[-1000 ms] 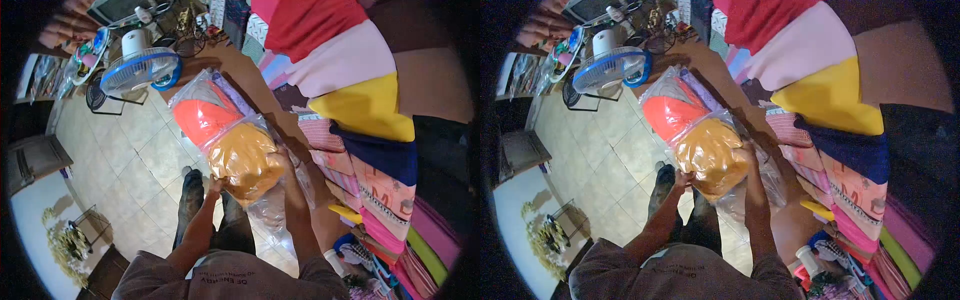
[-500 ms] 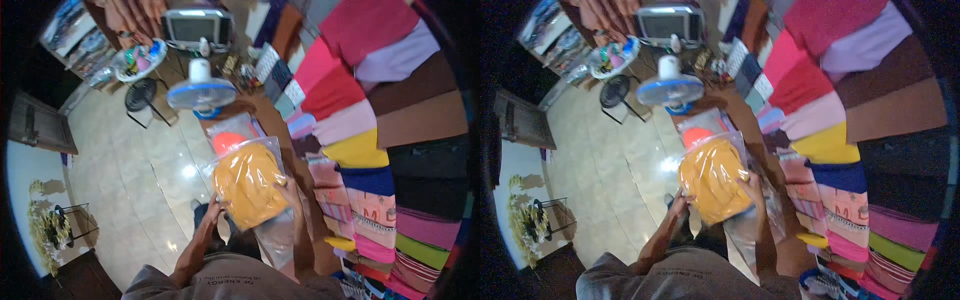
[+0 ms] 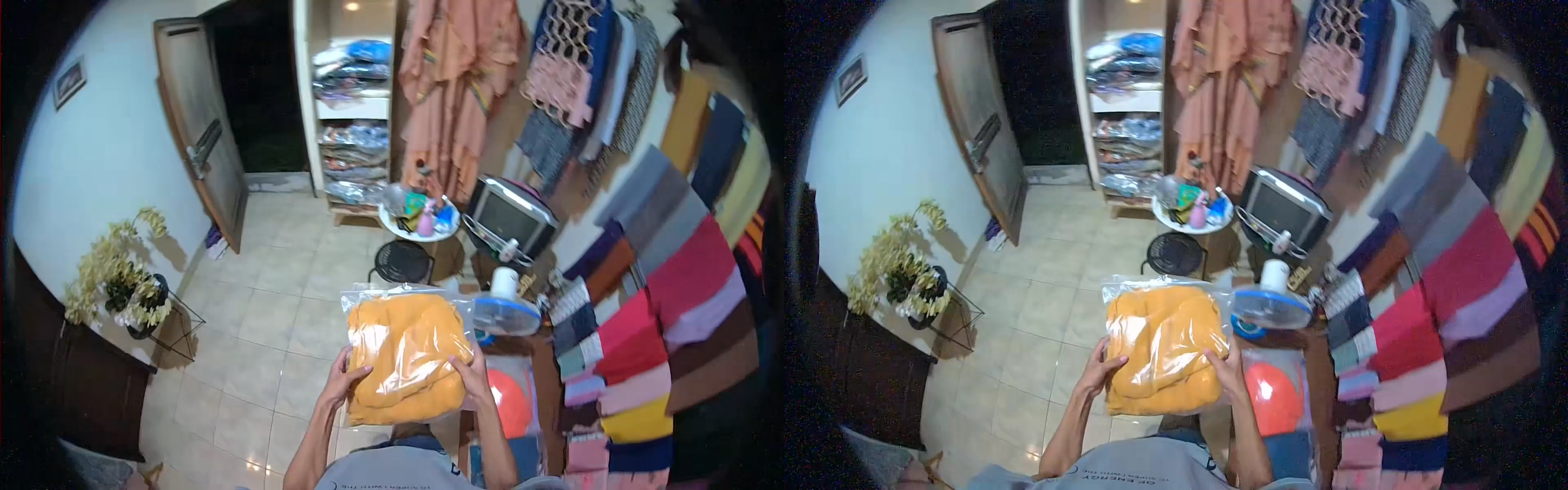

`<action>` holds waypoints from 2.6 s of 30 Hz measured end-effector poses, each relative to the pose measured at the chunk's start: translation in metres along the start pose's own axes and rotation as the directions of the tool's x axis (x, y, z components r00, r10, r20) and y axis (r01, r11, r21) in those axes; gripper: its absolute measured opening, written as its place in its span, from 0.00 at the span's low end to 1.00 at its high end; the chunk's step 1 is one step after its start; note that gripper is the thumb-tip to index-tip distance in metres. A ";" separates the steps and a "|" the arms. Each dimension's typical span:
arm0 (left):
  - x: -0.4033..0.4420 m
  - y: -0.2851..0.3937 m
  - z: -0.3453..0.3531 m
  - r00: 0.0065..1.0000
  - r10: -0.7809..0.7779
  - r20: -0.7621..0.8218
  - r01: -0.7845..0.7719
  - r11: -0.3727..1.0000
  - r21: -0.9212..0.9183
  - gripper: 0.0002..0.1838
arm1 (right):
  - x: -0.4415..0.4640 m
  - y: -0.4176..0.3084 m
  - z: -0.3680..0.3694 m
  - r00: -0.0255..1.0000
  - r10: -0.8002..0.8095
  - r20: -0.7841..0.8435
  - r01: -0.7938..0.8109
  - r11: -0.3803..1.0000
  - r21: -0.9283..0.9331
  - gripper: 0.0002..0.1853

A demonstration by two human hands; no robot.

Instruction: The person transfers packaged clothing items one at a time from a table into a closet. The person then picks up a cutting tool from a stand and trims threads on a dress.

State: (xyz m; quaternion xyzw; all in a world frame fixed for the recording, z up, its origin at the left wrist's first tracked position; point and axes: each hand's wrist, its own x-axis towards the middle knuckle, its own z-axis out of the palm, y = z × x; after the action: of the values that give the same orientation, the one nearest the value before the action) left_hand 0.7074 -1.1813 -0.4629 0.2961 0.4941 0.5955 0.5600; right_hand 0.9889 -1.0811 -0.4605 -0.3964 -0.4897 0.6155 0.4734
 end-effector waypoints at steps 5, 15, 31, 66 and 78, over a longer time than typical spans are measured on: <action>0.050 0.062 -0.047 0.990 0.105 -0.092 -0.114 0.989 -0.097 0.33 | 0.099 -0.022 0.072 0.987 -0.098 0.127 0.110 0.990 -0.093 0.22; 0.206 0.201 -0.113 0.982 0.113 -0.152 -0.110 0.994 0.026 0.36 | 0.313 -0.061 0.188 0.950 -0.142 0.278 0.137 0.990 0.037 0.21; 0.542 0.472 -0.208 0.868 0.486 0.103 -0.493 0.868 0.063 0.35 | 0.650 -0.195 0.373 0.885 -0.347 0.311 0.281 0.930 0.239 0.35; 1.258 0.926 -0.115 0.919 0.335 0.209 -0.083 -0.352 0.932 0.30 | 1.402 -0.453 0.549 0.895 -0.272 0.353 0.423 0.269 -0.865 0.24; 1.342 0.893 -0.146 0.963 0.122 0.239 -0.236 -0.039 0.971 0.33 | 1.415 -0.403 0.574 0.810 -0.099 0.578 0.551 0.466 -0.693 0.33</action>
State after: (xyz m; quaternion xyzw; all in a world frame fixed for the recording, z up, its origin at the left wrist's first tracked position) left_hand -0.0243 0.1723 0.0402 0.6898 0.7034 0.1223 0.1202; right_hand 0.1850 0.1919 0.0177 -0.3102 -0.8871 0.2727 0.2060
